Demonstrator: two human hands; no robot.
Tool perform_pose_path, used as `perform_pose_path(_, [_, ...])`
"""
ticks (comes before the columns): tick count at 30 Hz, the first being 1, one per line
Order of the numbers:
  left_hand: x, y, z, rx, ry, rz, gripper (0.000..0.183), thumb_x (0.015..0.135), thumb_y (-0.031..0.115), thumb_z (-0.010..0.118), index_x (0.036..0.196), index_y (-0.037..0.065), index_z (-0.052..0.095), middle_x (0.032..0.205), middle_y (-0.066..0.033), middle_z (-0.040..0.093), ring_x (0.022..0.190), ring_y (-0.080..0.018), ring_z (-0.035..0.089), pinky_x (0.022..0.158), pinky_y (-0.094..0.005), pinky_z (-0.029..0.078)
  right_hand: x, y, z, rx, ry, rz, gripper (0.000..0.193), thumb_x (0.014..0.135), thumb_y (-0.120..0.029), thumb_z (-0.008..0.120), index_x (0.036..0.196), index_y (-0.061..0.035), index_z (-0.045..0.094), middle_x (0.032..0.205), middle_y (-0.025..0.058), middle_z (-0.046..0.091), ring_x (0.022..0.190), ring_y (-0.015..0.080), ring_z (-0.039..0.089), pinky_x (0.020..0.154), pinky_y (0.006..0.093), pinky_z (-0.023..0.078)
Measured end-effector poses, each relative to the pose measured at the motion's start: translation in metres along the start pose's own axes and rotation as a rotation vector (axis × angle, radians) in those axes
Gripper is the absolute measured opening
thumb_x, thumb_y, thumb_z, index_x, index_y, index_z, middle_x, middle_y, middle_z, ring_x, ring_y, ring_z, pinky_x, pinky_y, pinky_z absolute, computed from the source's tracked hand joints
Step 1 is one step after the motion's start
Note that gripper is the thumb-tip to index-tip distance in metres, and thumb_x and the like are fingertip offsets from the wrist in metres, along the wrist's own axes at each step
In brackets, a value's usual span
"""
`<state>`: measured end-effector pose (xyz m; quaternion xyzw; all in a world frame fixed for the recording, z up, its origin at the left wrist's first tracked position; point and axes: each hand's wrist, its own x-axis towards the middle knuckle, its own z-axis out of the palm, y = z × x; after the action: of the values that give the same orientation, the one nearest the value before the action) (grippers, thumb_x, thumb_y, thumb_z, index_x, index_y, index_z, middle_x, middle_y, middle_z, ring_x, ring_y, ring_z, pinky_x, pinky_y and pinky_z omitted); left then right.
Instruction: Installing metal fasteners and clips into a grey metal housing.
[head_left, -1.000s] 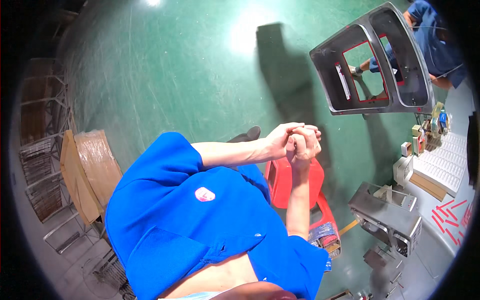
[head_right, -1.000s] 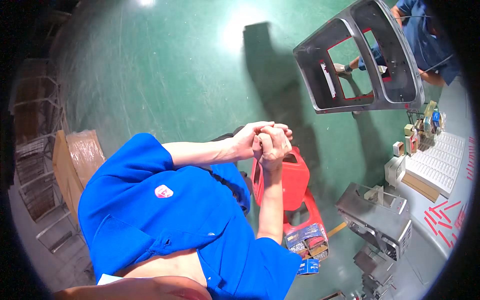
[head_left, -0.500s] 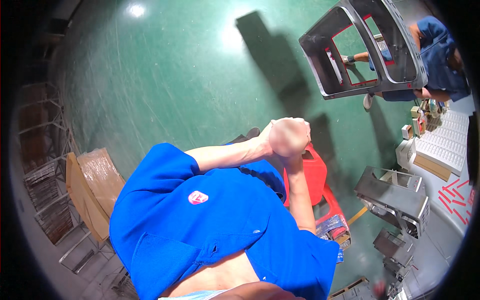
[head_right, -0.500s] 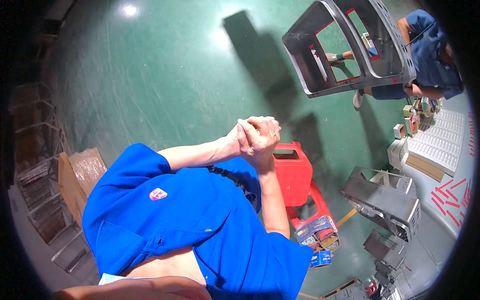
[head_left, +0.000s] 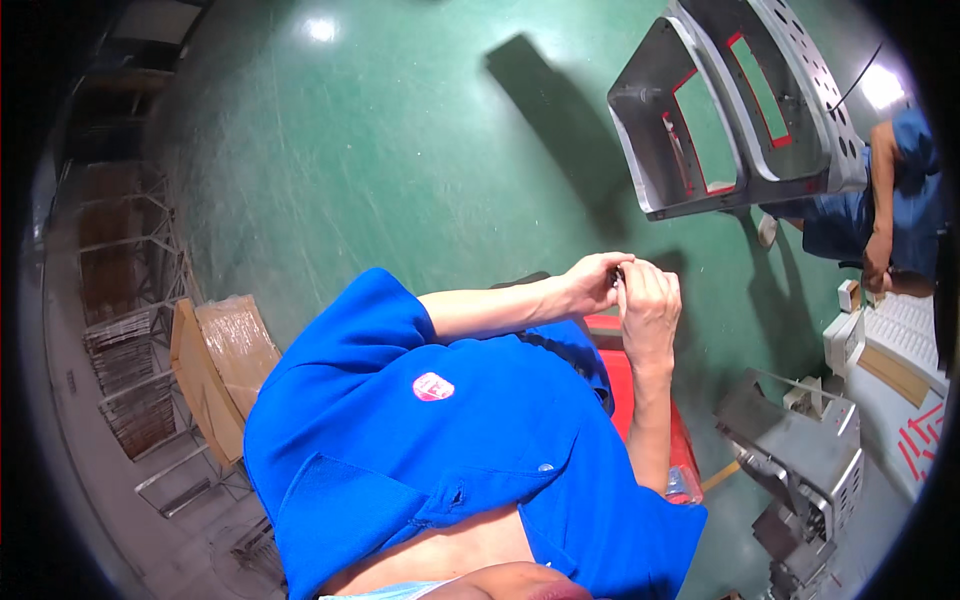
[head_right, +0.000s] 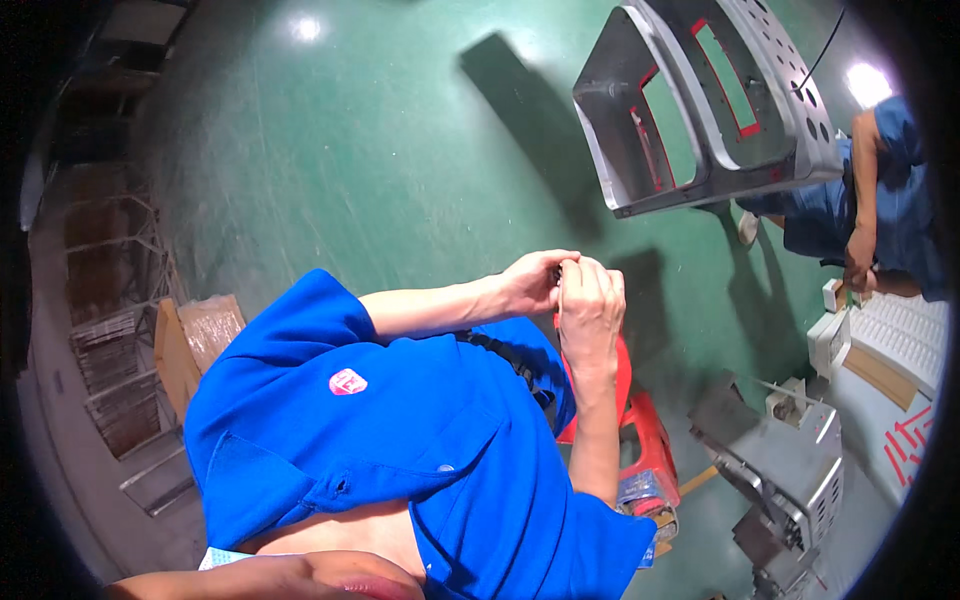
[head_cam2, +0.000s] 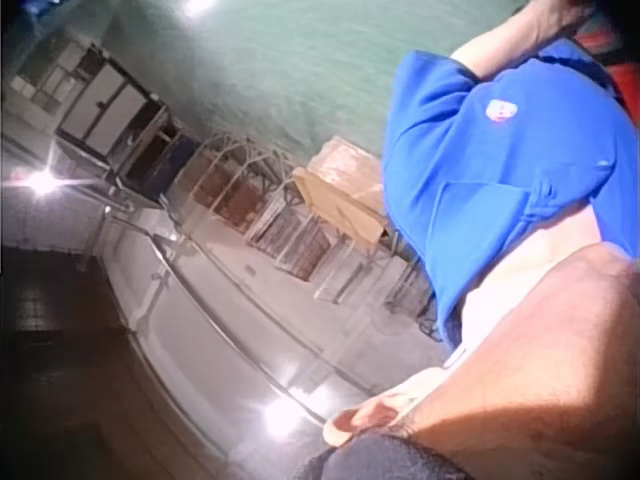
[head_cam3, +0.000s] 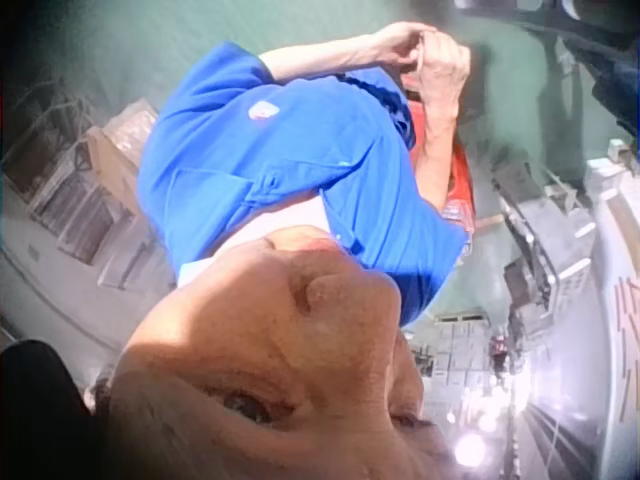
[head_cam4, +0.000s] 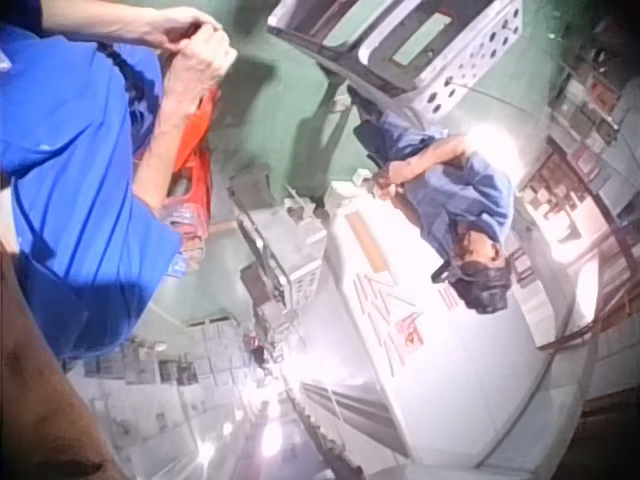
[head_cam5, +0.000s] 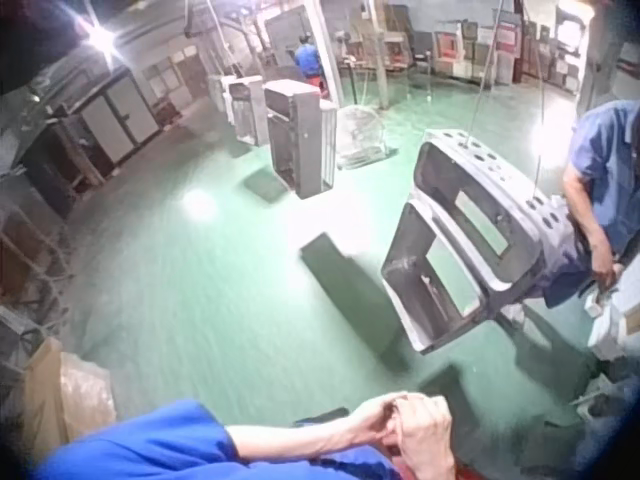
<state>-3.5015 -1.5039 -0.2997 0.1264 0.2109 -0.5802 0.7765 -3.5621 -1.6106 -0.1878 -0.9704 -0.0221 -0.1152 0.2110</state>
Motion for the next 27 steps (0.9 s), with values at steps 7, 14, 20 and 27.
perform_pose_path(7, [0.035,0.008,0.058,0.153,0.060,0.030,0.020,0.092,0.022,0.050,0.090,0.005,0.061,0.085,-0.0030,0.062,0.077,-0.0111,0.060,0.070,-0.0252,0.050,0.021,0.041,-0.023,0.072,0.057,0.017,0.014,0.071,-0.006,0.066,0.084,-0.0059,0.060,0.087,0.0076,0.062,0.083,0.0248,0.058,0.079,0.0357,0.042])
perform_pose_path(14, [0.083,0.058,0.089,0.292,0.045,-0.091,0.022,0.091,0.015,0.051,0.105,-0.001,0.059,0.080,0.0006,0.057,0.066,-0.0049,0.049,0.054,-0.0180,0.039,0.057,0.078,-0.048,0.028,0.487,0.293,0.012,0.073,-0.003,0.070,0.081,-0.0056,0.062,0.078,0.0049,0.062,0.074,0.0221,0.057,0.071,0.0349,0.044])
perform_pose_path(20, [0.121,0.131,0.126,0.430,0.046,0.017,0.029,0.090,0.011,0.051,0.117,0.000,0.055,0.074,0.0029,0.051,0.060,-0.0040,0.040,0.048,-0.0169,0.031,0.081,0.117,-0.074,-0.259,0.838,0.495,0.013,0.071,-0.001,0.072,0.079,-0.0050,0.063,0.077,0.0029,0.064,0.070,0.0194,0.058,0.068,0.0321,0.046])
perform_pose_path(27, [0.151,0.154,0.141,0.503,-0.055,0.037,0.036,0.091,0.015,0.053,0.122,-0.001,0.046,0.079,-0.0009,0.053,0.062,-0.0063,0.042,0.051,-0.0208,0.032,0.100,0.122,-0.063,-0.454,0.860,0.370,0.014,0.069,-0.002,0.074,0.078,-0.0050,0.063,0.075,0.0021,0.064,0.068,0.0187,0.059,0.069,0.0324,0.045])
